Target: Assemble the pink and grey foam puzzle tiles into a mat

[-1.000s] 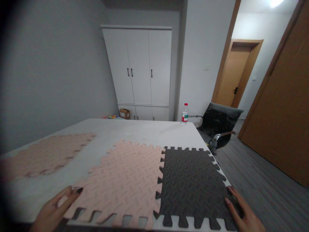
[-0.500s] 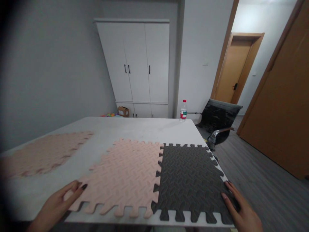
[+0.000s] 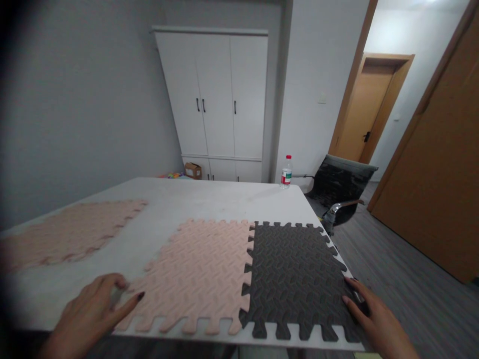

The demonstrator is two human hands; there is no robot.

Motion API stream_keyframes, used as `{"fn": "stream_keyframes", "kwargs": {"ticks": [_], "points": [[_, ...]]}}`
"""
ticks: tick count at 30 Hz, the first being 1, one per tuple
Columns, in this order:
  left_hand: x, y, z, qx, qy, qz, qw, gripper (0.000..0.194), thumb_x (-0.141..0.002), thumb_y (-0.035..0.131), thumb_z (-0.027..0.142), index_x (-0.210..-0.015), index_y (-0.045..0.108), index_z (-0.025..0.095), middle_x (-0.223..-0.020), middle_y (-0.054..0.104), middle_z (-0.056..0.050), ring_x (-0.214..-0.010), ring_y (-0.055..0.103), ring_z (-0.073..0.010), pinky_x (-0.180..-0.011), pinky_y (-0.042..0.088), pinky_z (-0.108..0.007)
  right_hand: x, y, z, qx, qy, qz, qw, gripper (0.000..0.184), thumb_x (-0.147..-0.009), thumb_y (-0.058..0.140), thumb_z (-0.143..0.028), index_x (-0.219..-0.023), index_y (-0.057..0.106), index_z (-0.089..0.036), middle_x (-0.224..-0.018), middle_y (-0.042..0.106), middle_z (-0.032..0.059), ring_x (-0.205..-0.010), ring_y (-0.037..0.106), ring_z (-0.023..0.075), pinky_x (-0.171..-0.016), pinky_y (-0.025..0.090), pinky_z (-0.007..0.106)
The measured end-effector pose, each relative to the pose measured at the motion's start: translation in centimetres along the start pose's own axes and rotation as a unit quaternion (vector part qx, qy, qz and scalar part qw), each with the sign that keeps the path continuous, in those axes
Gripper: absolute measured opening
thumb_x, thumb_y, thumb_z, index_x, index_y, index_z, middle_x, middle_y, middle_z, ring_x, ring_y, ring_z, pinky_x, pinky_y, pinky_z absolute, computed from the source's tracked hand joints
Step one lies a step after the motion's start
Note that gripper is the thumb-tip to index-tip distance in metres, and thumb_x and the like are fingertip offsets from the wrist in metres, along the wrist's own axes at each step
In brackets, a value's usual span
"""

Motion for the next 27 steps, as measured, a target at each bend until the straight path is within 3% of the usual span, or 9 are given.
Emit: {"fn": "stream_keyframes", "kwargs": {"ticks": [3, 6, 9, 11, 14, 17, 22, 27], "points": [[0.1, -0.1, 4.8, 0.018, 0.13, 0.052, 0.99, 0.047, -0.077, 0.052, 0.048, -0.11, 0.049, 0.015, -0.125, 0.05, -0.017, -0.115, 0.047, -0.0294, -0.096, 0.038, -0.043, -2.6, -1.8, -4.5, 0.055, -0.075, 0.034, 0.995, 0.057, -0.078, 0.045, -0.059, -0.117, 0.059, -0.019, -0.135, 0.045, 0.0132, -0.118, 0.048, 0.0326, -0.099, 0.038, 0.047], [1.0, 0.9, 12.4, 0.061, 0.235, 0.037, 0.969, 0.043, -0.088, 0.039, 0.033, -0.129, 0.041, 0.019, -0.142, 0.038, -0.009, -0.13, 0.035, -0.0216, -0.106, 0.032, -0.039, -5.7, -2.3, -14.2, 0.025, -0.21, 0.056, 0.976, 0.056, -0.086, 0.037, -0.05, -0.132, 0.043, -0.019, -0.143, 0.034, 0.0108, -0.128, 0.038, 0.0251, -0.105, 0.032, 0.044], [2.4, 2.6, 20.0, 0.072, 0.278, -0.036, 0.957, 0.049, -0.09, 0.03, 0.024, -0.139, 0.03, 0.021, -0.147, 0.031, -0.003, -0.134, 0.027, -0.0187, -0.11, 0.027, -0.042, -8.6, 0.7, -24.3, -0.012, -0.332, 0.011, 0.943, 0.054, -0.091, 0.03, -0.044, -0.137, 0.034, -0.017, -0.146, 0.029, 0.0091, -0.133, 0.027, 0.0185, -0.109, 0.027, 0.04], [3.3, 3.9, 23.1, 0.076, 0.271, -0.081, 0.956, 0.05, -0.09, 0.029, 0.026, -0.14, 0.029, 0.018, -0.147, 0.029, -0.003, -0.135, 0.025, -0.0201, -0.11, 0.027, -0.044, -10.1, 4.6, -28.4, 0.022, -0.348, -0.03, 0.937, 0.055, -0.092, 0.026, -0.042, -0.138, 0.033, -0.012, -0.147, 0.027, 0.0123, -0.134, 0.024, 0.0195, -0.108, 0.025, 0.041], [3.9, 5.2, 24.7, 0.081, 0.248, -0.113, 0.959, 0.052, -0.09, 0.03, 0.032, -0.139, 0.033, 0.017, -0.147, 0.027, -0.002, -0.136, 0.023, -0.0226, -0.111, 0.025, -0.047, -11.5, 10.8, -29.9, 0.089, -0.298, -0.092, 0.946, 0.056, -0.092, 0.024, -0.04, -0.138, 0.032, -0.01, -0.146, 0.028, 0.0141, -0.135, 0.022, 0.0221, -0.107, 0.022, 0.047], [3.8, 5.3, 24.3, 0.088, 0.244, -0.118, 0.959, 0.052, -0.09, 0.03, 0.036, -0.139, 0.034, 0.018, -0.146, 0.028, -0.002, -0.136, 0.023, -0.0226, -0.111, 0.024, -0.048, -11.7, 14.4, -28.9, 0.105, -0.272, -0.108, 0.95, 0.059, -0.092, 0.02, -0.044, -0.139, 0.029, -0.009, -0.145, 0.028, 0.0144, -0.135, 0.021, 0.0238, -0.107, 0.018, 0.051], [3.9, 4.8, 24.3, 0.096, 0.244, -0.104, 0.96, 0.054, -0.089, 0.032, 0.041, -0.138, 0.036, 0.018, -0.145, 0.031, -0.003, -0.135, 0.026, -0.0232, -0.111, 0.024, -0.049, -11.3, 15.4, -28.4, 0.126, -0.254, -0.102, 0.953, 0.063, -0.091, 0.016, -0.046, -0.141, 0.026, -0.009, -0.147, 0.025, 0.013, -0.137, 0.016, 0.0226, -0.109, 0.014, 0.048], [4.6, 5.4, 25.3, 0.086, 0.207, -0.105, 0.969, 0.052, -0.089, 0.031, 0.036, -0.135, 0.04, 0.016, -0.143, 0.036, -0.006, -0.133, 0.03, -0.0233, -0.11, 0.027, -0.048, -10.5, 15.7, -28.4, 0.125, -0.257, -0.099, 0.953, 0.069, -0.09, 0.016, -0.051, -0.141, 0.022, -0.005, -0.147, 0.022, 0.0161, -0.137, 0.014, 0.0249, -0.109, 0.014, 0.047]]}}
Point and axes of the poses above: each hand's wrist, its own x-axis away from the middle knuckle, its own y-axis out of the palm, z = x × y, the point moved 2 cm from there along -x, towards the middle knuckle
